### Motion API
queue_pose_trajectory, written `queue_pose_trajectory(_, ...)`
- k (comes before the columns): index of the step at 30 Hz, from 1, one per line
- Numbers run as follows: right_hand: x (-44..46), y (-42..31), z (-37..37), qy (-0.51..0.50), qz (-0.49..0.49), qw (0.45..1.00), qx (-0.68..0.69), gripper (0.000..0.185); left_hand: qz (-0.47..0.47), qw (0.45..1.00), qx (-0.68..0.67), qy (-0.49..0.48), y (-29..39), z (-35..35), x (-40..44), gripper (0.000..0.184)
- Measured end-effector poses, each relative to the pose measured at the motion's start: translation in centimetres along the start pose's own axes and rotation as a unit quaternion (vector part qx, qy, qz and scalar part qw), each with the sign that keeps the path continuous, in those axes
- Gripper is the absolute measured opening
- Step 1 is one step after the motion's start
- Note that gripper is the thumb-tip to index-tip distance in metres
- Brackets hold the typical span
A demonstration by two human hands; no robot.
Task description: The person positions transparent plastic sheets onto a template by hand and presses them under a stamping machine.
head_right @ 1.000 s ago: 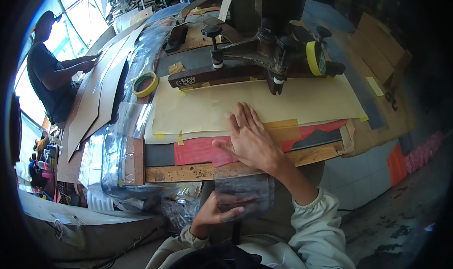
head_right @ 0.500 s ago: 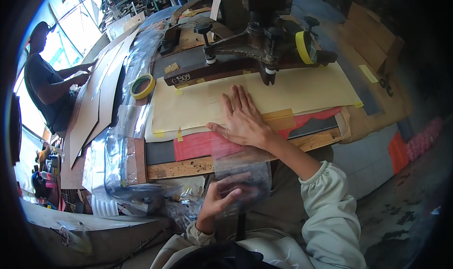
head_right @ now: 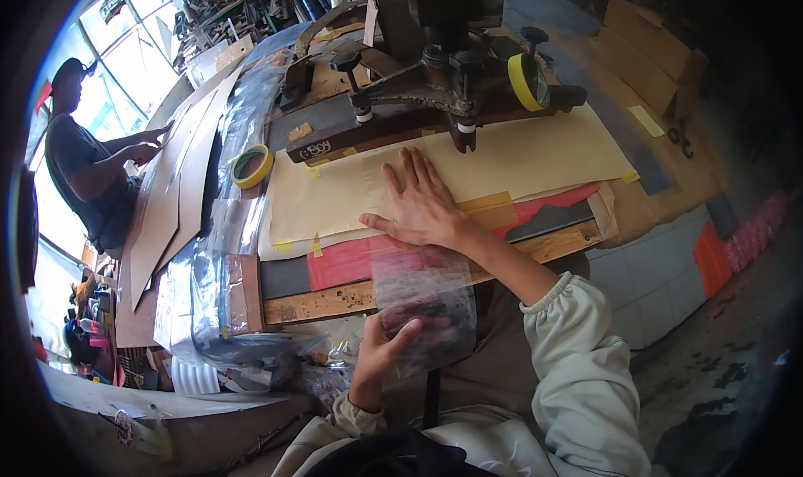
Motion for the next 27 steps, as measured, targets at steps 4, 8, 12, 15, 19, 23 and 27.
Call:
queue_pose_trajectory(4,0.0,0.1,0.1,0.009,0.003,1.000,-0.002,0.098,-0.005,1.000,0.011,0.003,0.0,-0.2,0.1,0.037)
queue_pose_trajectory(8,0.2,0.1,0.0,0.012,-0.001,1.000,-0.006,0.098,0.012,1.000,-0.022,0.000,0.3,0.1,0.2,0.037)
queue_pose_trajectory(12,0.3,0.2,0.0,0.011,-0.003,1.000,-0.003,0.097,0.016,1.000,0.000,0.019,0.5,0.1,0.3,0.037)
queue_pose_trajectory(15,0.6,0.4,0.1,0.009,-0.005,1.000,-0.004,0.097,0.013,0.999,-0.007,0.033,0.6,0.2,0.5,0.039)
queue_pose_trajectory(19,0.7,0.3,0.0,-0.001,0.004,1.000,0.002,0.095,-0.005,0.999,-0.028,0.041,1.1,0.5,0.5,0.040)
queue_pose_trajectory(23,1.0,0.5,0.2,-0.002,0.002,1.000,-0.005,0.094,-0.034,0.995,-0.081,0.039,1.4,0.7,0.4,0.041)
queue_pose_trajectory(27,1.0,0.6,0.2,0.007,0.001,1.000,-0.002,0.093,-0.034,0.995,-0.089,0.038,1.4,0.7,0.6,0.042)
Point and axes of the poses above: each hand's wrist, its own x-axis towards the middle knuckle, its own z-axis out of the palm, y = z × x, the point moved 3 cm from there along x, towards the middle knuckle, and after that the axes turned 1 degree about -x, right-handed, at the moved point
